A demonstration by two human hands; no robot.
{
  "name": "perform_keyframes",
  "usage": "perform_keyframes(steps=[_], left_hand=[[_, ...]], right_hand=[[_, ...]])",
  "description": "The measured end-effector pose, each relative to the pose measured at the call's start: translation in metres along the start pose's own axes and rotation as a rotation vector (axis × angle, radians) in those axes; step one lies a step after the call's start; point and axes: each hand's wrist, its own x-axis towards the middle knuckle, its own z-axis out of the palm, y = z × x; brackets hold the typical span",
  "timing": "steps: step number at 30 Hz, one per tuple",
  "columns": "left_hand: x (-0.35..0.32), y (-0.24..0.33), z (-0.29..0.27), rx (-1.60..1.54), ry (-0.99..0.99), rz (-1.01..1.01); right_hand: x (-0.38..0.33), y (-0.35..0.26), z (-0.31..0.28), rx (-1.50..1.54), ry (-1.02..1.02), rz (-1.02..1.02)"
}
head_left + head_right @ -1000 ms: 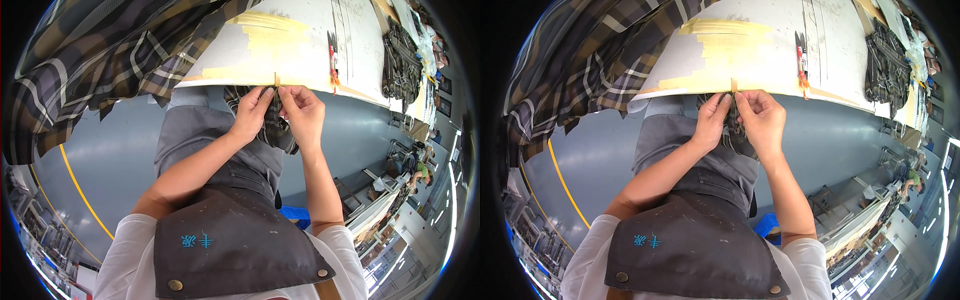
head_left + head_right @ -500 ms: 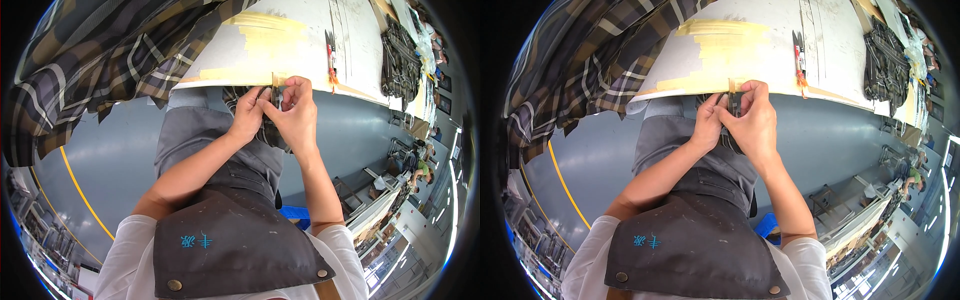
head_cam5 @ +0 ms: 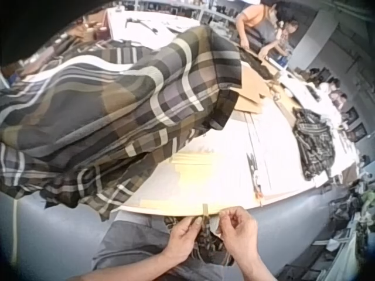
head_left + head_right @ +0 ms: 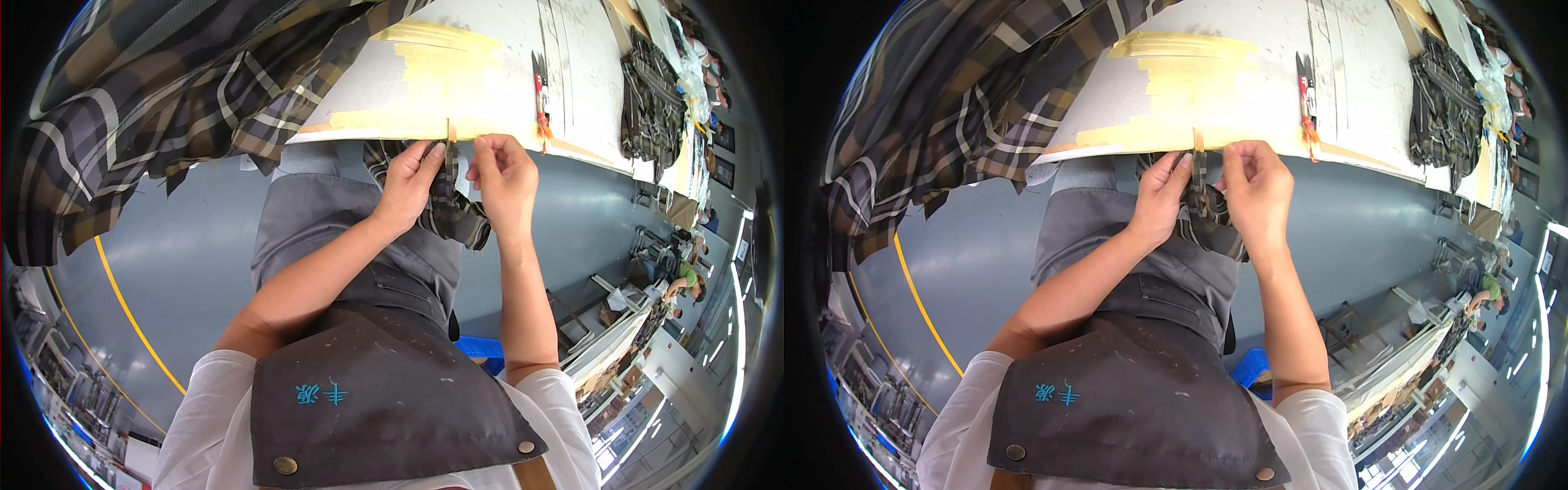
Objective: The recorder is folding and fitting fabric components for a plaid bag, using a wooden stick tool for alignment and scissors for trimming.
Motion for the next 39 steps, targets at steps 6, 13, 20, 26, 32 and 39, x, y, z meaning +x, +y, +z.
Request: perform_keyframes(steps=[6, 13, 20, 26, 32, 39], left_hand=[[-0.002, 0.004, 0.0, -0.056, 0.052, -0.031], [0.001, -0.003, 0.0, -0.185, -0.007, -0.133], [0.006, -0.004, -0.006, -0.317, -0.139, -0.216], [0.0, 0.001, 0.001, -0.233, -0.052, -0.153], [0.002, -0.004, 0.003, -0.153, -0.002, -0.05], [0.001, -0.003, 0.0, -0.098, -0.001, -0.067]], right_hand=[[-0.024, -0.013, 0.004, -0.301, -0.075, -0.211], [-0.054, 0.012, 0.005, -0.237, -0.094, -0.109], [-0.052, 0.01, 0.003, -0.275, -0.182, -0.046], [-0.023, 0.007, 0.009, -0.137, -0.033, -0.053], [-0.016, 0.014, 0.009, -0.187, -0.066, -0.2], [-0.009, 0.009, 0.008, 0.262, -0.104, 0.134]])
